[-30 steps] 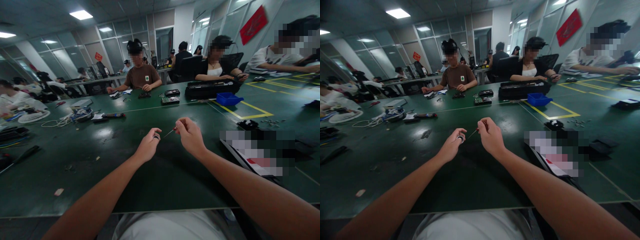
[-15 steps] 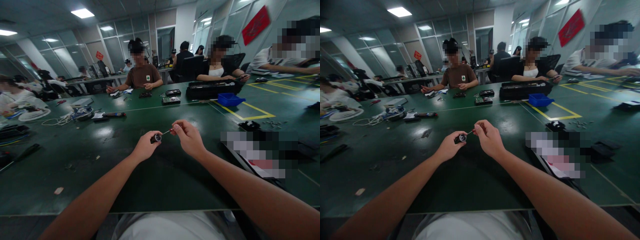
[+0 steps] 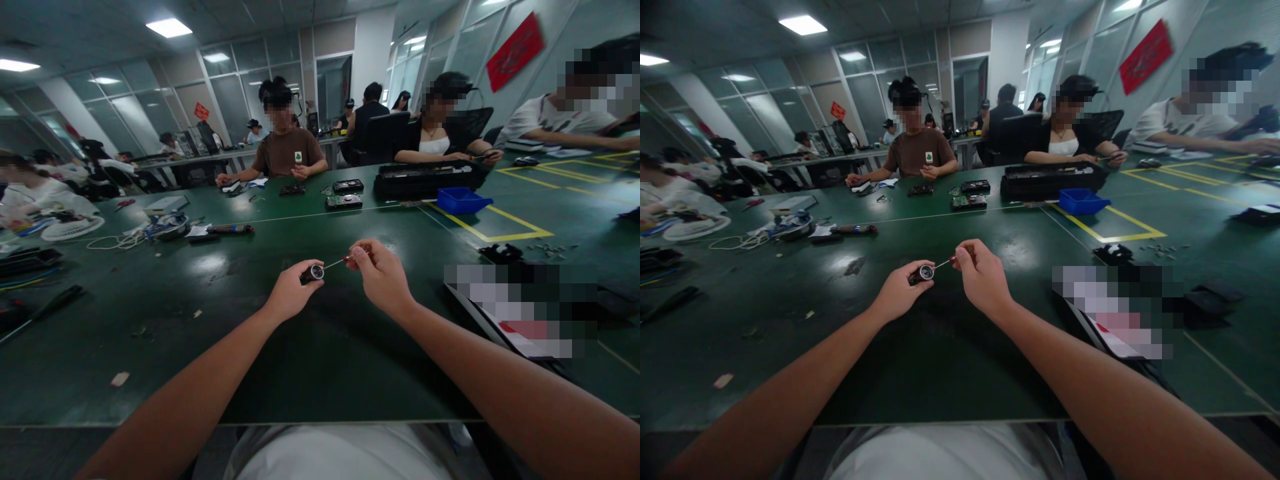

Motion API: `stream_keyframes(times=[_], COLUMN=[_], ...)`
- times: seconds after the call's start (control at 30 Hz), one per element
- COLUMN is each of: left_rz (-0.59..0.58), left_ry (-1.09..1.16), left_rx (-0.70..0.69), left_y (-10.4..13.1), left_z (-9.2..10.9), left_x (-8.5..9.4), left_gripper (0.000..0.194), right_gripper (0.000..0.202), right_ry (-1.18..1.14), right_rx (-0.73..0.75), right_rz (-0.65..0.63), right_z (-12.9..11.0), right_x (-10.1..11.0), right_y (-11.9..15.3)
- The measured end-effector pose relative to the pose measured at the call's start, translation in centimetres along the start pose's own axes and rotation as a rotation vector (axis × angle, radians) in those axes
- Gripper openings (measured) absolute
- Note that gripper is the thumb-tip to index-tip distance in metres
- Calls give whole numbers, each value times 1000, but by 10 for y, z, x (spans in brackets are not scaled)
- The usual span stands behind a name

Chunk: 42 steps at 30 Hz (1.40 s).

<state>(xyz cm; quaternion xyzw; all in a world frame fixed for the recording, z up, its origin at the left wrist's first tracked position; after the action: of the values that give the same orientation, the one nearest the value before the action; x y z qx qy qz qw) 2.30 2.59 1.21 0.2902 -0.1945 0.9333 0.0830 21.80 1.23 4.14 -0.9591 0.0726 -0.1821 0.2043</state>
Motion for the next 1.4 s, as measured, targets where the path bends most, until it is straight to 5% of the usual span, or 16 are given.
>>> stream_keyframes(times=[0.27,0.47,0.7,0.83,1.0,1.17,1.4], left_rz=[5,-23,-18,6,21,-17,-10], left_ry=[-2,-27,-47,-37,-48,-86,-129], left_rx=[-49,-45,-61,-57,-78,-149,-95], left_y=[0,0,1,0,-1,-1,-1], left_z=[-5,-4,-7,-8,-5,-2,0], left_x=[0,1,1,2,4,4,5], left_gripper=[39,40,39,40,40,41,40], right_gripper=[38,15,30,19,20,25,26], right_ry=[201,143,178,90,-237,-606,-346], right_rx=[10,176,74,48,-119,-461,-188], right_rz=[17,-107,-112,-89,-46,-59,43], right_z=[-3,-8,-8,-6,8,34,23], right_x=[5,1,1,0,-5,-13,-7], right_y=[0,2,3,3,-4,-12,-10])
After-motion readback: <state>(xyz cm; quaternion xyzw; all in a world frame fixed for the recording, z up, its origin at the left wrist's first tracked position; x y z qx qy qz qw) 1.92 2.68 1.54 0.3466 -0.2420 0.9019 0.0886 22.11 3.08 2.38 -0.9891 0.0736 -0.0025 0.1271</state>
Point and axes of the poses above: each hand's wrist, its own y-axis away from the middle knuckle, its own x-axis out of the back of the hand, z = x × y, the point moved 3 cm from there along -y, towards the middle knuckle, and after that the axes turned 3 degrees about -x, right-handed, at the moved point
